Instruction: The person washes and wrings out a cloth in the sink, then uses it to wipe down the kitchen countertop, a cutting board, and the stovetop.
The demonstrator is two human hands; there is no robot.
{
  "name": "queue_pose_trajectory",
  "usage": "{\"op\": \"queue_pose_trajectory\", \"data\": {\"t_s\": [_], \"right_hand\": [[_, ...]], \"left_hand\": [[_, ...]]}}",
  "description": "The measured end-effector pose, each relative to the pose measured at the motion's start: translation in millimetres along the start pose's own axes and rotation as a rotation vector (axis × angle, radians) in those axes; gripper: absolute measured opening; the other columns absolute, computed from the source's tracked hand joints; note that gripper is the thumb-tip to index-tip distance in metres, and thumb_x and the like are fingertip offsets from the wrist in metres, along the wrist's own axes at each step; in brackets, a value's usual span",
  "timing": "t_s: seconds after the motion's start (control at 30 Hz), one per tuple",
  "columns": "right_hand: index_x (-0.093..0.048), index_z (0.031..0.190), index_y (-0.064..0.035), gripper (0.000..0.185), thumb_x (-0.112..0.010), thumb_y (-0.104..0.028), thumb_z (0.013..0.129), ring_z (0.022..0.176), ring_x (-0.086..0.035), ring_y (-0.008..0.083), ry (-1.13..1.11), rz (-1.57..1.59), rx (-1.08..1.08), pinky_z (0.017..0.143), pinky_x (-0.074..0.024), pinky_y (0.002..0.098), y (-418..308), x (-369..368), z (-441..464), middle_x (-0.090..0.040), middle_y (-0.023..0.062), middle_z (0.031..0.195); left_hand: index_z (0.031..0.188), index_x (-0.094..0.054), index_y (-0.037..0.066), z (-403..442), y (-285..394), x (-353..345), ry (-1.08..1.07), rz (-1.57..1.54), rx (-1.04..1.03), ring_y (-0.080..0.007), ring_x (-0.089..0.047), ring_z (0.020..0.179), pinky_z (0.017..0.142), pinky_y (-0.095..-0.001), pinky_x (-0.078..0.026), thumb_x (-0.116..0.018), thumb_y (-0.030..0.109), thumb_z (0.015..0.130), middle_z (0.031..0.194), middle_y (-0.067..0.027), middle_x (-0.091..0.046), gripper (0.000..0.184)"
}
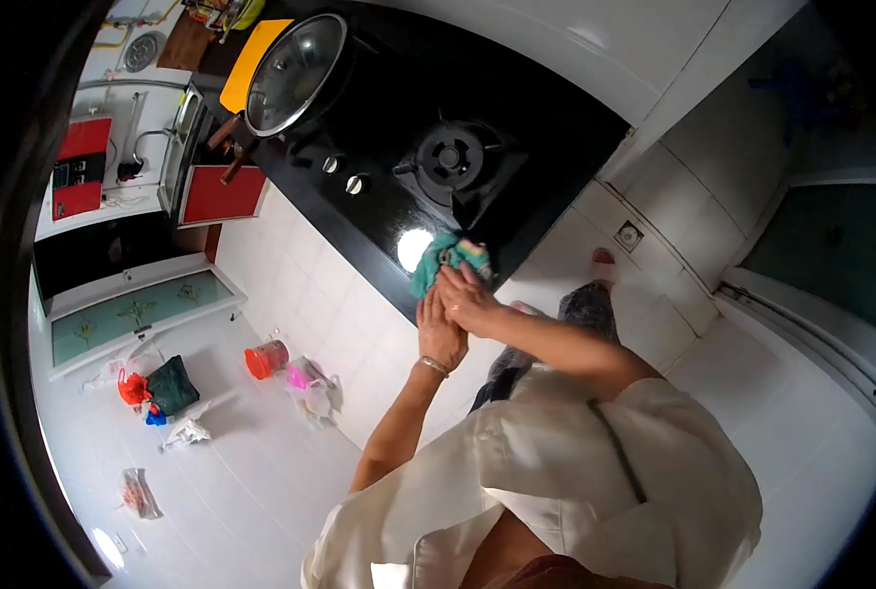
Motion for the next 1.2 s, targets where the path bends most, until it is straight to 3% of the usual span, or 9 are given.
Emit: {"op": "queue_pose_trajectory", "data": {"t_s": [0.23,0.47,0.7,0.8,0.83,0.87,0.97,1.07,1.2], "right_hand": [[-0.071,0.114,-0.0010,0.033,-0.062,-0.017,0.086,0.132,-0.049,0.0270,0.111,0.020,0.103,0.109,-0.0365,0.0421,61.5,31.7,-8.9,-0.060,0.0141,0.135],[-0.070,0.117,-0.0069,0.032,-0.062,-0.012,0.087,0.132,-0.049,0.0249,0.148,0.038,0.039,0.114,-0.0309,0.0428,159.5,102.3,-28.2,-0.061,0.0065,0.132],[-0.062,0.121,0.0003,0.032,-0.060,-0.011,0.091,0.123,-0.051,0.0333,0.533,0.062,-0.371,0.103,-0.0417,0.0456,224.8,143.0,-60.6,-0.060,0.0129,0.129],[-0.057,0.128,0.0006,0.037,-0.061,-0.010,0.093,0.125,-0.048,0.0376,0.728,0.385,-0.603,0.108,-0.0385,0.0469,221.1,149.6,-60.3,-0.055,0.0183,0.133],[-0.052,0.135,0.0007,0.045,-0.062,-0.010,0.092,0.128,-0.045,0.0386,0.717,0.699,-0.652,0.112,-0.0346,0.0482,220.8,132.3,-55.2,-0.050,0.0200,0.138],[-0.049,0.139,0.0009,0.051,-0.063,-0.009,0.091,0.133,-0.042,0.0367,0.567,0.247,-0.512,0.111,-0.0319,0.0510,204.3,136.8,-46.4,-0.045,0.0188,0.147],[-0.044,0.147,0.0015,0.061,-0.063,-0.007,0.089,0.142,-0.034,0.0340,0.195,-0.014,-0.488,0.108,-0.0310,0.0536,178.0,106.3,-25.3,-0.034,0.0159,0.158],[-0.048,0.144,0.0031,0.059,-0.065,-0.013,0.090,0.142,-0.033,0.0329,0.133,0.015,-0.379,0.114,-0.0307,0.0505,159.6,84.6,4.9,-0.036,0.0156,0.157],[-0.055,0.135,0.0042,0.050,-0.064,-0.013,0.089,0.138,-0.038,0.0327,0.202,0.055,-0.320,0.112,-0.0357,0.0458,149.6,84.6,11.1,-0.044,0.0148,0.150]], "left_hand": [[0.131,-0.051,-0.002,40.0,42.3,6.8,0.166,-0.096,-0.054,-0.0518,-0.043,0.124,0.111,-0.0575,-0.033,-0.061,0.008,0.082,0.138,-0.0334,-0.043,0.052],[0.121,-0.060,0.000,142.6,103.4,11.7,0.242,-0.106,-0.080,-0.0450,-0.049,0.109,0.095,-0.0508,-0.042,-0.061,0.009,0.082,0.124,-0.0262,-0.052,0.040],[0.127,-0.060,0.003,208.1,139.9,26.4,0.301,-0.104,-0.310,-0.0330,-0.053,0.114,0.095,-0.0419,-0.043,-0.058,0.010,0.087,0.127,-0.0148,-0.056,0.041],[0.125,-0.063,0.005,228.0,157.2,53.4,0.341,0.031,-0.407,-0.0311,-0.054,0.114,0.096,-0.0443,-0.044,-0.062,0.012,0.083,0.127,-0.0130,-0.058,0.043],[0.125,-0.065,0.006,226.3,149.2,52.6,0.289,0.059,-0.383,-0.0305,-0.054,0.115,0.096,-0.0450,-0.043,-0.062,0.013,0.083,0.128,-0.0121,-0.058,0.042],[0.124,-0.066,0.006,220.7,137.1,53.2,0.233,0.087,-0.361,-0.0299,-0.054,0.117,0.096,-0.0457,-0.043,-0.062,0.014,0.083,0.130,-0.0113,-0.059,0.042],[0.129,-0.064,0.004,194.3,90.1,31.7,0.232,0.165,-0.250,-0.0309,-0.050,0.126,0.097,-0.0415,-0.044,-0.059,0.016,0.087,0.139,-0.0124,-0.054,0.045],[0.138,-0.057,0.002,173.9,67.8,20.3,0.240,-0.075,0.034,-0.0346,-0.051,0.123,0.102,-0.0424,-0.044,-0.059,0.015,0.091,0.144,-0.0152,-0.051,0.049],[0.137,-0.055,0.000,156.7,64.3,22.9,0.319,-0.197,0.059,-0.0380,-0.053,0.117,0.100,-0.0427,-0.047,-0.064,0.012,0.088,0.134,-0.0181,-0.055,0.051]]}}
Point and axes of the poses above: each hand's wrist, its own z-axis towards the middle knuckle, its own x-axis out of the back of the hand, y = z × x, the point moved 6 cm from there along z, towards the middle knuckle
